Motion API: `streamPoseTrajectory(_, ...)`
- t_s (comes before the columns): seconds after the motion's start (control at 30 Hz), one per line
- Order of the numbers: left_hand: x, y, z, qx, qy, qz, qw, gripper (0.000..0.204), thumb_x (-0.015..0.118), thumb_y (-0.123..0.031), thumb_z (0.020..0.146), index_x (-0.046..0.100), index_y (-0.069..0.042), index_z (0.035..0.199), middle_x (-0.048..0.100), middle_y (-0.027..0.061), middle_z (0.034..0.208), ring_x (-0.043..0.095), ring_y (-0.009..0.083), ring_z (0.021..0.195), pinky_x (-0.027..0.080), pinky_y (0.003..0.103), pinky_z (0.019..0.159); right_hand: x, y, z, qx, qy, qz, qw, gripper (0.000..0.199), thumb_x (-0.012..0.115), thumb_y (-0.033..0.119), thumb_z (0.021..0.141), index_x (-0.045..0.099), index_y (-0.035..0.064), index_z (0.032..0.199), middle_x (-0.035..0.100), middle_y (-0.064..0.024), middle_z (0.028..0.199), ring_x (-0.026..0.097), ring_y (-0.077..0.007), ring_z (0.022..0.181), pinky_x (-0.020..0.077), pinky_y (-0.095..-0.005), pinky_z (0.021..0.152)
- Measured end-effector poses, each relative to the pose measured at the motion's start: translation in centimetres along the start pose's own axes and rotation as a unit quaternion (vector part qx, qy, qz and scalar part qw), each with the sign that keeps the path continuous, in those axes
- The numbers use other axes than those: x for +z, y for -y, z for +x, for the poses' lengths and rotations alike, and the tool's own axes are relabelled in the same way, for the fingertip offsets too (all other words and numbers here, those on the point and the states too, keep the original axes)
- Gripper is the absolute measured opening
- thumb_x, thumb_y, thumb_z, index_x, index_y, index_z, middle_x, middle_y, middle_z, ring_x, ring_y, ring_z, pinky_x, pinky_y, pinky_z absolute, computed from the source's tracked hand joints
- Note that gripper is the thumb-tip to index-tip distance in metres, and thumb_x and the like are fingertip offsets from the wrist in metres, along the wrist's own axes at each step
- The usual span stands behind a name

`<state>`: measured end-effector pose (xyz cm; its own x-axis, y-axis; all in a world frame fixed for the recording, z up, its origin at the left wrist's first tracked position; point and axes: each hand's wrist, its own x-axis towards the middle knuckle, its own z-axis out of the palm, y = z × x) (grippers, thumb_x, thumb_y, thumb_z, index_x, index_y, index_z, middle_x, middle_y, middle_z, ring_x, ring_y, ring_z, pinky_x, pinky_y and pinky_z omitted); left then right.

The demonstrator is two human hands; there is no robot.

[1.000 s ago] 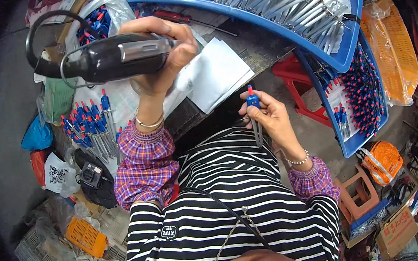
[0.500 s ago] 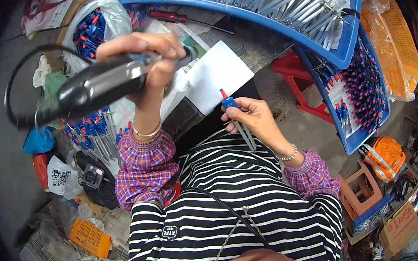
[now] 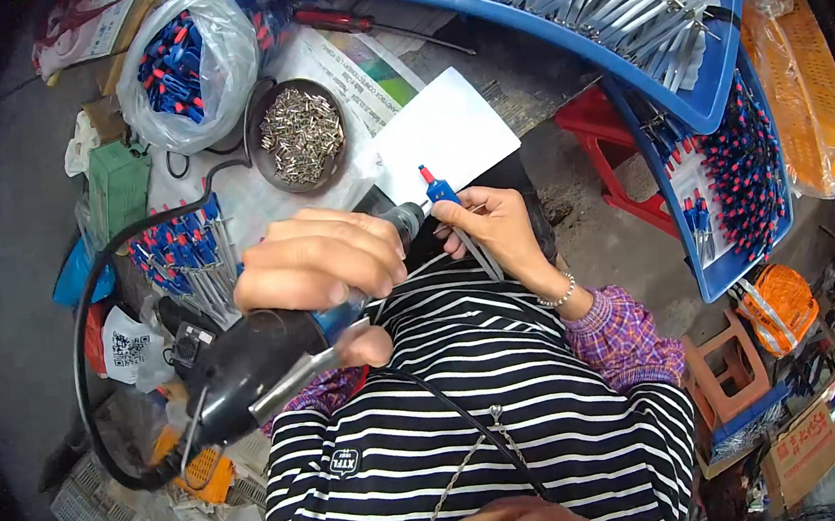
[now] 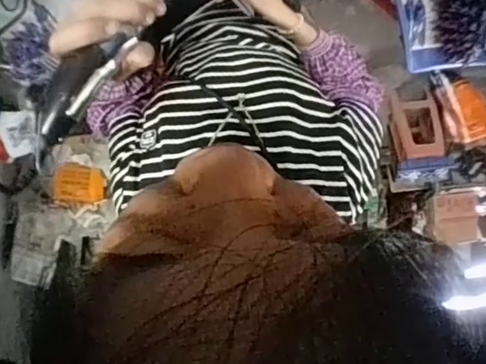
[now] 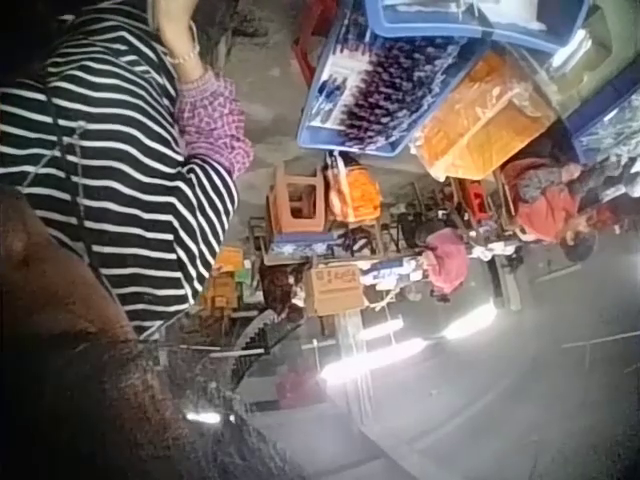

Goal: Assembling small electronic or mechanical components using a handheld assembly tool at a manual workstation.

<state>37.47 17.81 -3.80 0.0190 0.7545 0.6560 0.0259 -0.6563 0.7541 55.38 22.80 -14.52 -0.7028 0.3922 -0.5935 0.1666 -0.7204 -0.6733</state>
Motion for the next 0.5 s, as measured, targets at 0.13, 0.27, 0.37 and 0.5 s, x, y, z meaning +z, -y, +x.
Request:
streamPoseTrajectory(0.13,-0.06,-0.16,0.03,-0.003,0.02,0.004,1.0,0.047,0.075,-0.026,0.077,0.036,-0.005,0.094,0.058,0.0148,0.071,0.062,0.0266,0.056,0.052,0.036,0.047,0.23,-0.1,0.1,0.0,0.002,0.001,1.0,0.022,0.066,0.018,0.085,0.064,-0.0044,0.083,0.065,-0.0103,0.069,0.054,-0.0071,0.046,0.0413,-0.0189,0.039)
streamPoseTrajectory(0.27,0.26,-0.11,0.13,0.009,0.007,-0.012,1.0,0.047,0.075,-0.025,0.077,0.036,-0.005,0.093,0.058,0.0151,0.073,0.062,0.0268,0.057,0.052,0.037,0.048,0.33,-0.2,0.0,0.0,-0.001,0.006,1.0,0.022,0.066,0.018,0.085,0.063,-0.0028,0.079,0.064,-0.0085,0.067,0.05,-0.0047,0.045,0.0374,-0.0174,0.038)
streamPoseTrajectory(0.37,0.26,-0.07,0.11,0.003,0.019,0.0,1.0,0.047,0.075,-0.025,0.077,0.035,-0.005,0.093,0.058,0.0147,0.072,0.062,0.0267,0.057,0.052,0.037,0.047,0.21,-0.15,-0.16,0.005,-0.005,0.011,1.0,0.024,0.067,0.021,0.085,0.064,-0.003,0.079,0.062,-0.006,0.065,0.049,-0.003,0.045,0.0355,-0.0168,0.037)
streamPoseTrajectory(0.5,0.41,0.06,0.07,0.003,0.02,0.003,1.0,0.047,0.075,-0.025,0.078,0.035,-0.005,0.093,0.058,0.0143,0.072,0.062,0.0267,0.057,0.052,0.037,0.047,0.26,0.06,-0.28,0.018,-0.003,0.016,1.0,0.022,0.066,0.018,0.085,0.061,-0.0018,0.077,0.062,-0.0065,0.065,0.047,-0.0038,0.045,0.0339,-0.0171,0.037)
